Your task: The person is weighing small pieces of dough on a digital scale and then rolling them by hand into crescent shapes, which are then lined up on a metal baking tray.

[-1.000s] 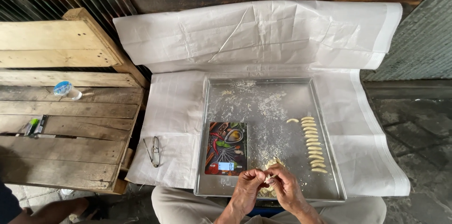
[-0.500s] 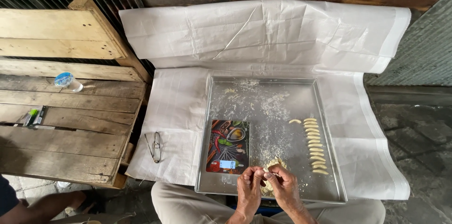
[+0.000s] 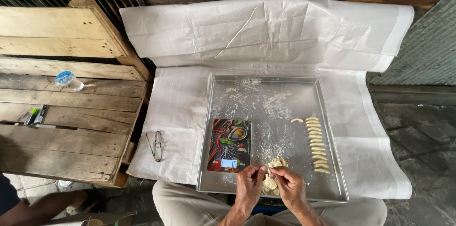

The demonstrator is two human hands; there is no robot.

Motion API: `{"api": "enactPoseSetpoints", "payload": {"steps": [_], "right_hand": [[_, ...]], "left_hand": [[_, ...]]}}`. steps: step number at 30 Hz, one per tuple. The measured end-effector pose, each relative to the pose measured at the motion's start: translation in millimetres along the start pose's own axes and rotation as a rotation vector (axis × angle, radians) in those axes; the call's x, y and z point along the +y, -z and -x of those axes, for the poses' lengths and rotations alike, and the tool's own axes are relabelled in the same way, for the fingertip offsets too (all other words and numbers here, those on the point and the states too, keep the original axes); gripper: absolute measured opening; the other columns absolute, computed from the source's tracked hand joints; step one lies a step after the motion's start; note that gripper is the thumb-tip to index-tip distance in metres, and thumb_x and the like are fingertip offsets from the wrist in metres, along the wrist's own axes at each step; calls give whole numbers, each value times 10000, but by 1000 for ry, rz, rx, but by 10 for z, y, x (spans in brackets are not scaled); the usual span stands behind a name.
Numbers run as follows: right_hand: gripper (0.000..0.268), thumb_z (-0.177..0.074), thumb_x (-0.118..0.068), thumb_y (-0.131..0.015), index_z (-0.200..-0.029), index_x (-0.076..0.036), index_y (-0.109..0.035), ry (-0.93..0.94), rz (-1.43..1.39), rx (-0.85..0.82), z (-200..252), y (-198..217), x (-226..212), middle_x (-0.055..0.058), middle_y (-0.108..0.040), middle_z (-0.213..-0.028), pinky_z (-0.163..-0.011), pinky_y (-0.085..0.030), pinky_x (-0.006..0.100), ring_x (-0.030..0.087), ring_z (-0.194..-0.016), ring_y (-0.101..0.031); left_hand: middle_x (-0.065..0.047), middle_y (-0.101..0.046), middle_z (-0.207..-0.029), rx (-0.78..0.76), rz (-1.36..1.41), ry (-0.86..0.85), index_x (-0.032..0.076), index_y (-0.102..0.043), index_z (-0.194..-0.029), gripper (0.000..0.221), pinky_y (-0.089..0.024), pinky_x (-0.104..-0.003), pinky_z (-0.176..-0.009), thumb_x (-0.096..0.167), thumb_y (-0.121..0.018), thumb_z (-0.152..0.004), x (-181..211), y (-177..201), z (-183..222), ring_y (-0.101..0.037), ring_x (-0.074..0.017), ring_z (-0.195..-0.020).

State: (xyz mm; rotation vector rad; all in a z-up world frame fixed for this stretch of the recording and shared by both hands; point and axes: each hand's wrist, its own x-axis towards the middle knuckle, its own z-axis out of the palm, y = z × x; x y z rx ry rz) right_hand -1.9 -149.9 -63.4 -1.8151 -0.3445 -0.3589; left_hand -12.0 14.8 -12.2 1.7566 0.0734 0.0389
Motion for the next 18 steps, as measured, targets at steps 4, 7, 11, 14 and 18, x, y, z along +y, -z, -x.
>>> {"api": "enactPoseSetpoints", "payload": {"steps": [4,7,11,14,18], "right_hand": [[178,-900,-153,-744,-1039,-43,-752,-119,-28,-38,-65,60,-240,79,-805,-899,-569,-671,228,134,-676,-761],[228,-889,-39,-717,-1116,-28,-730,-52,11,-57,-78,84,-226,107,-786,-1003,-740,-713,277,195,-841,-795],[296,-827,0,-787,-1109,-66,-728,135,226,-88,-87,107,-57,78,-762,-1019,-723,-690,244,177,-856,-780],[311,-830,-94,-830,-1114,-69,-708,226,272,-115,-137,117,-195,58,-780,-938,-703,-688,248,143,-757,-782],[313,-843,-7,-793,-1129,-55,-676,239,137,-115,-52,147,-27,83,-748,-952,-646,-705,193,114,-701,-774]], "left_hand": [[-134,-791,-1054,-128,156,64,95,-782,-1053,427,-654,-414,-905,468,-586,-986,346,57,90,-735,-268,-1108],[-126,-804,-1163,-158,206,101,97,-793,-1094,457,-611,-360,-905,499,-642,-938,433,65,101,-723,-224,-1160],[-34,-791,-888,-178,111,102,81,-802,-1164,284,-538,-245,-616,266,-651,-1010,362,71,72,-667,-93,-732],[-2,-751,-812,-194,97,76,109,-801,-987,223,-468,-264,-600,239,-625,-1032,197,67,14,-591,-85,-665],[-4,-717,-836,-302,216,74,120,-750,-912,313,-504,-284,-706,382,-625,-1030,273,118,-26,-634,-113,-745]]}}
